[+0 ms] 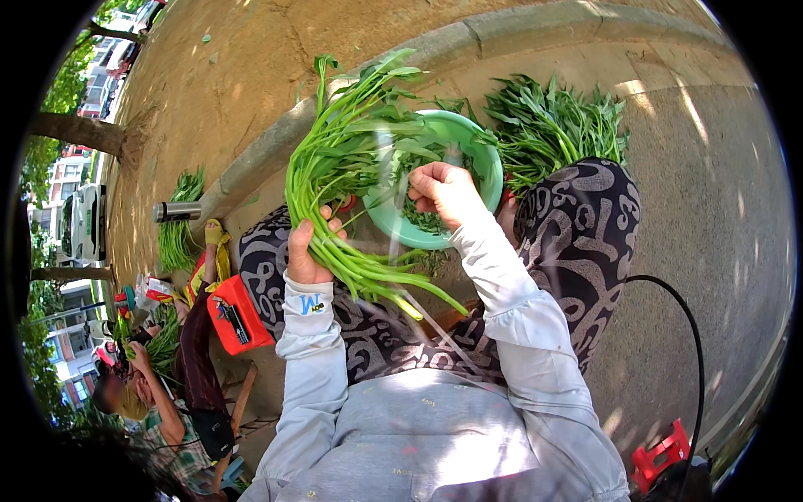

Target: The person sorts water spinach by hand, picking individual stems from a bundle and placing them into a green bowl.

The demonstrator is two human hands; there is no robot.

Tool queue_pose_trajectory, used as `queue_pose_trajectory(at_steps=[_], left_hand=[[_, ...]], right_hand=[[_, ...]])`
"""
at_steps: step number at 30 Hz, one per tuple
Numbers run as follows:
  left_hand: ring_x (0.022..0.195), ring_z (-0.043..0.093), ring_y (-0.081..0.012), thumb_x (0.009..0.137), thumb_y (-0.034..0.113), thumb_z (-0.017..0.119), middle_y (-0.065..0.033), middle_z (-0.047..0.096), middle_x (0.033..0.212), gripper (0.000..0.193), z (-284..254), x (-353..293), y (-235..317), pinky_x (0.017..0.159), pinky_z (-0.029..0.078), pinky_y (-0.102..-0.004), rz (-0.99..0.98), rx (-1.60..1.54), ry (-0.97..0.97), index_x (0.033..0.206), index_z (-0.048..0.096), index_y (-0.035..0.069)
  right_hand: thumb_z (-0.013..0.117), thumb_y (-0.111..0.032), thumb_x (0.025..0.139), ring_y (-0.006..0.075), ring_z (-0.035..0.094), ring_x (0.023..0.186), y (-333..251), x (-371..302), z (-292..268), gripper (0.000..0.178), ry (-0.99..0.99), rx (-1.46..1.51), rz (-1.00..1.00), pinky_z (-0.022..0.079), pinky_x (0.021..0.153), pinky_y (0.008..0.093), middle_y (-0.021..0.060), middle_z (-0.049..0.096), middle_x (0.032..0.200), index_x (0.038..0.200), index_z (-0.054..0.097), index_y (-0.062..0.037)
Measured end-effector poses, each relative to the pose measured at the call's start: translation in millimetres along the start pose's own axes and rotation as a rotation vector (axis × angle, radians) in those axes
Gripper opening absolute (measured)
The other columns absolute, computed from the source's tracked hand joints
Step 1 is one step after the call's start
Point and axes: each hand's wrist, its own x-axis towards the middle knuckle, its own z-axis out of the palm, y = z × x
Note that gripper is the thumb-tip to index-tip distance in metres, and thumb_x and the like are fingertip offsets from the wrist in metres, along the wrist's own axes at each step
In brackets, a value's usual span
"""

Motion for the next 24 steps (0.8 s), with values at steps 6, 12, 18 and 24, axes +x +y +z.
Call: queue_pose_trajectory(at_steps=[6,12,18,24], left_hand=[[0.083,0.051,-0.0170,0.081,0.024,0.065,-0.0046,0.054,0.100,0.048,2,1,1,0.075,0.047,-0.0327,-0.023,0.003,-0.019,0.122,0.045,0.007],[0.082,0.051,-0.0169,0.082,0.023,0.065,-0.0044,0.054,0.100,0.047,7,1,0,0.075,0.047,-0.0327,-0.033,-0.004,-0.030,0.122,0.045,0.007],[0.084,0.051,-0.0166,0.082,0.022,0.064,-0.0046,0.053,0.100,0.046,10,-1,1,0.074,0.047,-0.0320,-0.051,-0.035,-0.053,0.121,0.045,0.007],[0.084,0.051,-0.0166,0.083,0.022,0.063,-0.0044,0.053,0.101,0.046,13,-2,-1,0.074,0.047,-0.0315,-0.076,-0.008,-0.099,0.122,0.045,0.006]], right_hand=[[0.063,-0.025,0.089,0.0102,0.055,0.057,1,3,-5,0.023,0.108,0.238,0.003,0.049,0.058,0.0223,0.0043,0.063,0.075,0.094,0.064,-0.0024],[0.055,-0.024,0.091,0.0252,0.062,0.086,25,21,-14,0.027,0.322,-0.739,-0.618,0.048,0.079,0.0347,0.0117,0.065,0.094,0.099,0.067,-0.0008],[0.061,-0.006,0.083,0.0273,0.061,0.090,22,7,8,0.034,-0.110,-0.591,-0.426,0.048,0.082,0.0353,0.0145,0.057,0.113,0.118,0.058,-0.0040],[0.060,0.000,0.082,0.0246,0.062,0.087,26,-1,25,0.045,-0.278,-0.470,-0.419,0.050,0.081,0.0336,0.0159,0.055,0.116,0.126,0.051,-0.0057]])
